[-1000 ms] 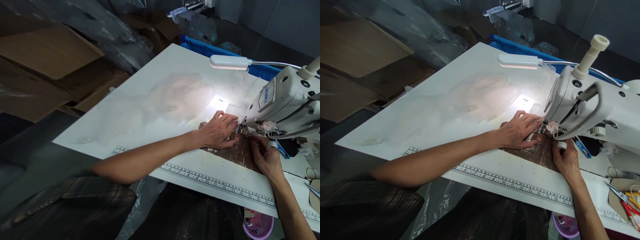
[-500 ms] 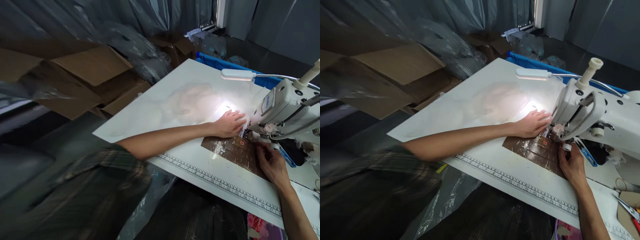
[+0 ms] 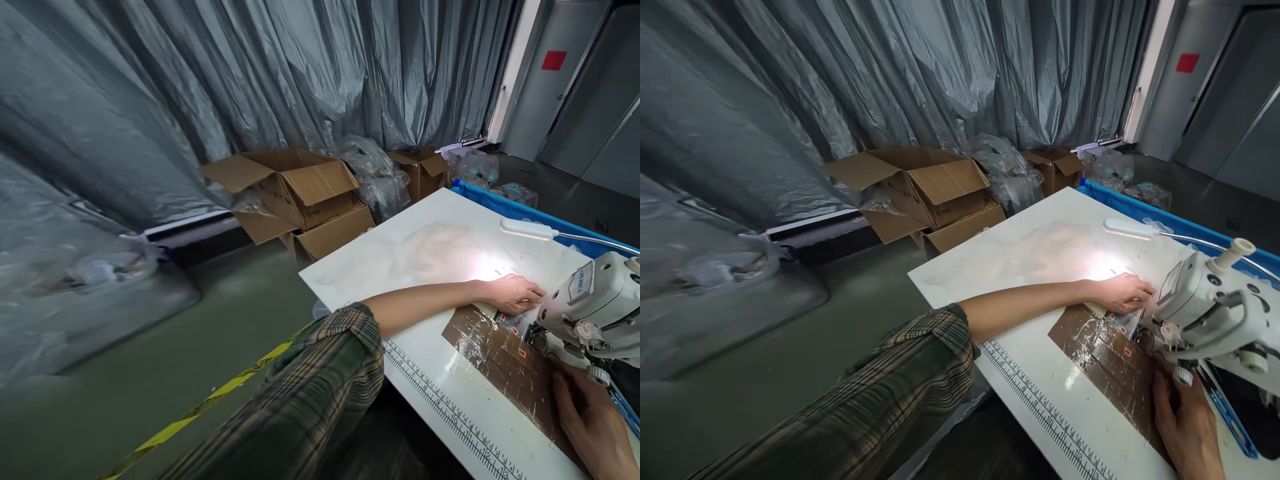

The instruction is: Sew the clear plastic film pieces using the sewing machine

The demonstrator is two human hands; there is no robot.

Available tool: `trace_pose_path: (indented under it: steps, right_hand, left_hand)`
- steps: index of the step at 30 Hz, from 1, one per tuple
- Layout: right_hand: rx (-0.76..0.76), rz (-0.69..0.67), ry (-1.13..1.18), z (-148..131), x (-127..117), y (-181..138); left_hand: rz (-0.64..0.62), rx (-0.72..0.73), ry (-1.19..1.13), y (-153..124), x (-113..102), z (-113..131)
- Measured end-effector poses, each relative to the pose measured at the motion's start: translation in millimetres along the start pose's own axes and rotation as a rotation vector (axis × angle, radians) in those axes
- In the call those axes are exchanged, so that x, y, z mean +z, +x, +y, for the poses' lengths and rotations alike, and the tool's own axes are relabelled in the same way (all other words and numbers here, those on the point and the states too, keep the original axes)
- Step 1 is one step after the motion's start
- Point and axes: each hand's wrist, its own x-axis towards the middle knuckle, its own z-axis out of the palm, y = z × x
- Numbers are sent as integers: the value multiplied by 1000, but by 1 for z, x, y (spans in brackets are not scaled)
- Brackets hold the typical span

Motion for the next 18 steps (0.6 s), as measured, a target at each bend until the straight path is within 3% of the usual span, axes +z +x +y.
trace_pose_path:
  steps: [6, 9, 12, 15, 18]
  right_hand:
    - [-54, -117, -42, 18, -3, 3]
    - [-131, -48, -76, 17, -2, 5]
    - [-275, 26, -32, 1, -3, 8]
    - [-452, -41, 87, -24, -11, 3]
    - [-449, -84, 170, -46, -22, -15]
  left_hand:
    - [18, 14, 98, -1, 5, 2]
    - [8, 42, 116, 3, 12, -3]
    - [84, 41, 156, 3, 16, -3]
    - [167, 6, 209, -13, 9, 4]
    - [161, -109, 222, -47, -9, 10]
